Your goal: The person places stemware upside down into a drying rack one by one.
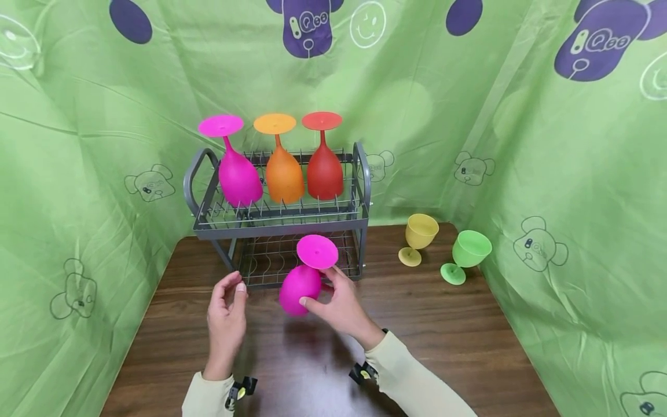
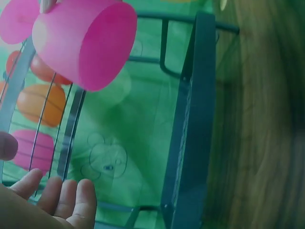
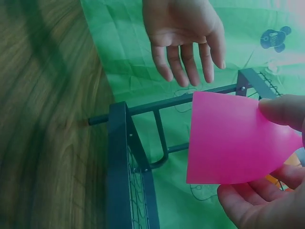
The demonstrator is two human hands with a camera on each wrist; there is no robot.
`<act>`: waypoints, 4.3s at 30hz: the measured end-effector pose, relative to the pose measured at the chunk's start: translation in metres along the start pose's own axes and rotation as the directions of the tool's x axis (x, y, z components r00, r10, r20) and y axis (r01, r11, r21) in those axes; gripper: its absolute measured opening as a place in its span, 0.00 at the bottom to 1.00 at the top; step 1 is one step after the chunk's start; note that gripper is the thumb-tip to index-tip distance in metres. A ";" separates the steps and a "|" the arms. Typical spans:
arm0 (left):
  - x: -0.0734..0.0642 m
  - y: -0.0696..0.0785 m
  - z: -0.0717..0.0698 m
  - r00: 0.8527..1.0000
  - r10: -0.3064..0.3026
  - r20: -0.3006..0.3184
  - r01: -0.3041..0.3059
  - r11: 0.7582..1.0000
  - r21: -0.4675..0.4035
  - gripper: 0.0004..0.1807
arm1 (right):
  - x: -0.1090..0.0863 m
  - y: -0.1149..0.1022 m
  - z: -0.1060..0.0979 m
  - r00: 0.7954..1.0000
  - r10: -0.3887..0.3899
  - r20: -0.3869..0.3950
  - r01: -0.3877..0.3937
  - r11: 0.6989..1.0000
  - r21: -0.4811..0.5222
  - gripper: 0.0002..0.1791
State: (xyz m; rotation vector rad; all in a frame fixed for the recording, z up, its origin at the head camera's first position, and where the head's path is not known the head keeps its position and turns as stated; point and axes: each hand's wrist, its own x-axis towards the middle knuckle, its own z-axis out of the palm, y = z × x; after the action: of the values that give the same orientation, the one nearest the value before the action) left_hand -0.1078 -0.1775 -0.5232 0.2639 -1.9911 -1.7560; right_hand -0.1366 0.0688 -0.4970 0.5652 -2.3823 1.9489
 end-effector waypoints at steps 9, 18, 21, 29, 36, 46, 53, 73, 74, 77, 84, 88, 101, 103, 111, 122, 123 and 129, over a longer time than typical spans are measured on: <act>0.046 -0.010 -0.016 0.991 0.019 -0.135 -0.007 0.996 0.088 0.19 | 0.027 0.007 0.021 0.998 -0.038 0.043 0.046 0.978 -0.206 0.39; 0.081 -0.023 -0.018 0.980 -0.008 -0.201 0.027 0.996 0.090 0.21 | 0.040 0.011 0.041 0.993 -0.057 0.099 0.084 0.954 -0.288 0.38; 0.089 -0.025 -0.017 0.980 -0.006 -0.200 0.024 0.996 0.086 0.21 | 0.044 0.011 0.046 0.992 -0.050 0.118 0.082 0.952 -0.294 0.38; 0.100 -0.025 -0.013 0.978 -0.037 -0.207 0.042 0.999 0.017 0.21 | 0.056 0.021 0.057 0.989 -0.024 0.148 0.072 0.941 -0.332 0.37; 0.108 -0.029 -0.014 0.976 -0.075 -0.203 0.079 0.997 0.013 0.22 | 0.073 0.030 0.067 0.990 0.001 0.140 0.053 0.922 -0.384 0.39; 0.116 -0.034 -0.012 0.974 -0.064 -0.218 0.068 0.998 0.012 0.21 | 0.101 0.039 0.083 0.991 0.004 0.132 0.049 0.918 -0.394 0.39; 0.114 -0.033 -0.011 0.976 -0.063 -0.209 0.060 0.998 -0.019 0.22 | 0.111 0.053 0.089 0.993 0.025 0.118 0.026 0.910 -0.413 0.38; 0.116 -0.039 -0.009 0.972 -0.042 -0.231 0.020 0.995 -0.096 0.19 | 0.122 0.069 0.106 0.988 0.073 0.136 -0.003 0.891 -0.455 0.41; 0.116 -0.038 -0.009 0.972 -0.043 -0.231 0.021 0.995 -0.098 0.19 | 0.122 0.069 0.107 0.988 0.070 0.136 -0.001 0.891 -0.454 0.41; 0.117 -0.037 -0.009 0.971 -0.043 -0.237 0.020 0.995 -0.102 0.18 | 0.122 0.071 0.107 0.989 0.061 0.132 0.005 0.895 -0.447 0.41; 0.116 -0.036 -0.009 0.968 -0.064 -0.244 0.041 0.994 -0.097 0.19 | 0.120 0.076 0.107 0.986 0.093 0.141 -0.024 0.904 -0.427 0.41; 0.115 -0.036 -0.009 0.966 -0.090 -0.243 0.066 0.992 -0.104 0.20 | 0.120 0.078 0.106 0.985 0.094 0.142 -0.026 0.906 -0.422 0.41; 0.107 -0.046 -0.012 0.963 -0.156 -0.218 0.134 0.984 -0.115 0.20 | 0.097 0.076 0.075 0.994 0.098 0.053 -0.087 0.981 -0.175 0.37; 0.106 -0.047 -0.013 0.964 -0.166 -0.209 0.141 0.982 -0.128 0.20 | 0.090 0.073 0.067 0.996 0.081 0.026 -0.076 0.987 -0.141 0.34; 0.099 -0.051 -0.017 0.965 -0.187 -0.184 0.154 0.972 -0.178 0.17 | 0.059 0.059 0.031 0.997 0.020 -0.079 -0.023 0.999 -0.045 0.27; 0.080 -0.037 -0.017 0.976 -0.155 -0.153 0.138 0.984 -0.115 0.22 | 0.021 0.050 -0.019 0.985 0.033 -0.172 -0.026 0.999 0.044 0.25; 0.077 -0.036 -0.016 0.978 -0.142 -0.151 0.128 0.987 -0.098 0.22 | 0.019 0.050 -0.022 0.982 0.035 -0.185 -0.024 0.998 0.062 0.25; 0.059 -0.016 -0.011 0.984 -0.061 -0.165 0.059 0.998 -0.017 0.21 | 0.011 0.048 -0.036 0.971 0.054 -0.232 -0.030 0.994 0.103 0.24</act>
State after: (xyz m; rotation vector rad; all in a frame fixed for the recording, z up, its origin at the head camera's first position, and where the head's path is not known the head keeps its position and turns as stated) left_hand -0.1567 -0.2154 -0.5254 0.4552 -1.8718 -1.7226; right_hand -0.1686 0.1078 -0.5315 0.2693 -2.1824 2.0311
